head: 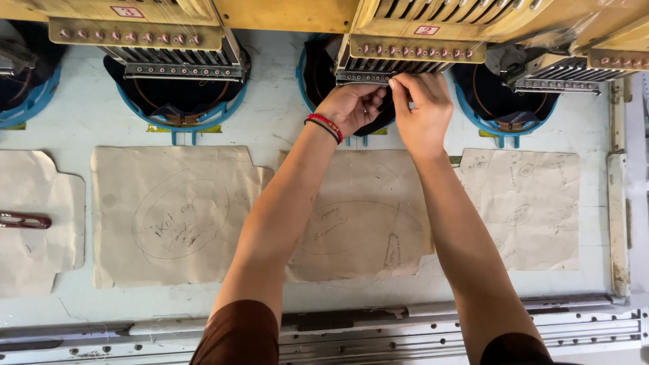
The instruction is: Preparing fabric for an embroidery machine by hooping the material and mounting it onto the machine heads.
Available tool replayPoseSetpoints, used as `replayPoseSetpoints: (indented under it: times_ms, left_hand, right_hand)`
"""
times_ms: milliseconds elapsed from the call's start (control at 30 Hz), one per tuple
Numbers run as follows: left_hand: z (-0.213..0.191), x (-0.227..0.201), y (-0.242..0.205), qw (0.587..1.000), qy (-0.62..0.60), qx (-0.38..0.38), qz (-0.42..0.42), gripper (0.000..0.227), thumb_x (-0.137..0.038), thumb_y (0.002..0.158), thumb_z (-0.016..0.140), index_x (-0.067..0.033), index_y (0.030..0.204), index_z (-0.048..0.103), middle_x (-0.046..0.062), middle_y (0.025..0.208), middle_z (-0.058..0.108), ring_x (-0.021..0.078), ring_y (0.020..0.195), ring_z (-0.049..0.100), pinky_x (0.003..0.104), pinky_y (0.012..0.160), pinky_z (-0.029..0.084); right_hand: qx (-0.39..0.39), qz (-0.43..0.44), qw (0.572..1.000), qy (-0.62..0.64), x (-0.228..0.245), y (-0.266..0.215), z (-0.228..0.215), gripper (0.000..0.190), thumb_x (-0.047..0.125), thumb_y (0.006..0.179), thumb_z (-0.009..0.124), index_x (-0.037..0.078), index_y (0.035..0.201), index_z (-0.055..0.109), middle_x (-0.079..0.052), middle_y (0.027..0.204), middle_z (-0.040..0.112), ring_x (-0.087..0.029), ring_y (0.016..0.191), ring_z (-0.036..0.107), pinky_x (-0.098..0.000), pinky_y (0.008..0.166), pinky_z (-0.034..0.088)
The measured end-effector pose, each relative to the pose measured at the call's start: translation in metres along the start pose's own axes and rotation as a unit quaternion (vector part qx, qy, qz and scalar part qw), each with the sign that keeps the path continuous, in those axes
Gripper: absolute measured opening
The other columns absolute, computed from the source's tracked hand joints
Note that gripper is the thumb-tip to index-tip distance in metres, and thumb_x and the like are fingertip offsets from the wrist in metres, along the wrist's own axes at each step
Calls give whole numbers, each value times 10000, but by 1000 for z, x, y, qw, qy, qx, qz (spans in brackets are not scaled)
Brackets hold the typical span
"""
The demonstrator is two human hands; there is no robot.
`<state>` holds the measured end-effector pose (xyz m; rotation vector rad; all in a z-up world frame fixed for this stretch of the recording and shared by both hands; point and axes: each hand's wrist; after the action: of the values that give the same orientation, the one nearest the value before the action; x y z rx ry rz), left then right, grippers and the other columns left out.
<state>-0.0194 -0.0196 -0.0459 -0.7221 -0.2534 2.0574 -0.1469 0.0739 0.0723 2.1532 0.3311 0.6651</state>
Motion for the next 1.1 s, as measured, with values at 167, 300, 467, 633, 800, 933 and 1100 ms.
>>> replayPoseSetpoints:
  times_ms: [167, 300, 467, 633, 800, 933, 1100]
  left_hand:
    - [15, 15, -18, 978, 175, -60, 96, 161, -188, 911, 840, -60, 877, 749, 46, 725, 651, 118, 657, 632, 289, 584, 642]
    - [2, 23, -16, 959, 249, -45, 127, 107, -148, 859, 817, -70, 806, 765, 39, 679, 607, 103, 637, 589, 288, 620, 654]
    - [16, 18, -38, 968, 209, -35, 137, 63, -95, 861, 756, -32, 858, 758, 52, 734, 557, 117, 670, 519, 302, 632, 619]
    - [25, 23, -41, 964, 177, -80, 181, 243, -89, 999, 670, 86, 1151, 740, 168, 887, 637, 143, 649, 563, 305, 505, 557]
    - [21, 30, -31, 959, 181, -125, 181, 383, -26, 1055, 448, 144, 1333, 649, 154, 930, 592, 106, 613, 534, 264, 430, 504]
    - [11, 21, -19, 976, 134, -108, 133, 363, -54, 1061, 495, 135, 1335, 640, 118, 926, 557, 143, 623, 527, 283, 467, 481]
    - [32, 1, -45, 995, 52, -34, 80, 126, -73, 1050, 520, -16, 1022, 629, 8, 864, 506, 141, 670, 522, 286, 611, 481]
  right_hand:
    - [62, -89, 994, 25, 0, -10, -19, 236, -103, 1007, 721, 6, 1184, 832, -150, 1183, 789, -337, 960, 727, -413, 805, 639]
    - [157, -103, 982, 32, 2, -6, -34, 255, -154, 1030, 635, -12, 1152, 808, -187, 1162, 812, -343, 860, 717, -432, 756, 634]
    - [132, -79, 986, 57, -16, -16, -18, 101, -72, 1034, 764, 22, 1044, 801, -132, 1079, 795, -342, 863, 709, -422, 760, 621]
    - [104, 12, 994, 30, -24, -54, -9, 38, 33, 1047, 805, 42, 1015, 787, -120, 903, 735, -378, 819, 673, -454, 713, 599]
    - [87, 120, 989, -15, -22, -61, 2, 68, 87, 1012, 876, 86, 1016, 808, -92, 819, 692, -302, 775, 683, -407, 692, 584]
    - [34, 250, 968, -21, -29, -66, 42, 61, 174, 975, 889, 183, 965, 829, -67, 819, 717, -330, 787, 737, -454, 692, 588]
    - [-27, 206, 972, -108, -33, -76, 60, 157, 170, 959, 880, 156, 853, 765, 15, 782, 655, -272, 810, 700, -432, 719, 538]
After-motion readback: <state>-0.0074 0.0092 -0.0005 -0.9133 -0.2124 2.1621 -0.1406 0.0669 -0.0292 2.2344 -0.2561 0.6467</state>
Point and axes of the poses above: each hand's wrist, its own y-axis towards the middle knuckle, its own z-axis out of the palm, x = y × z
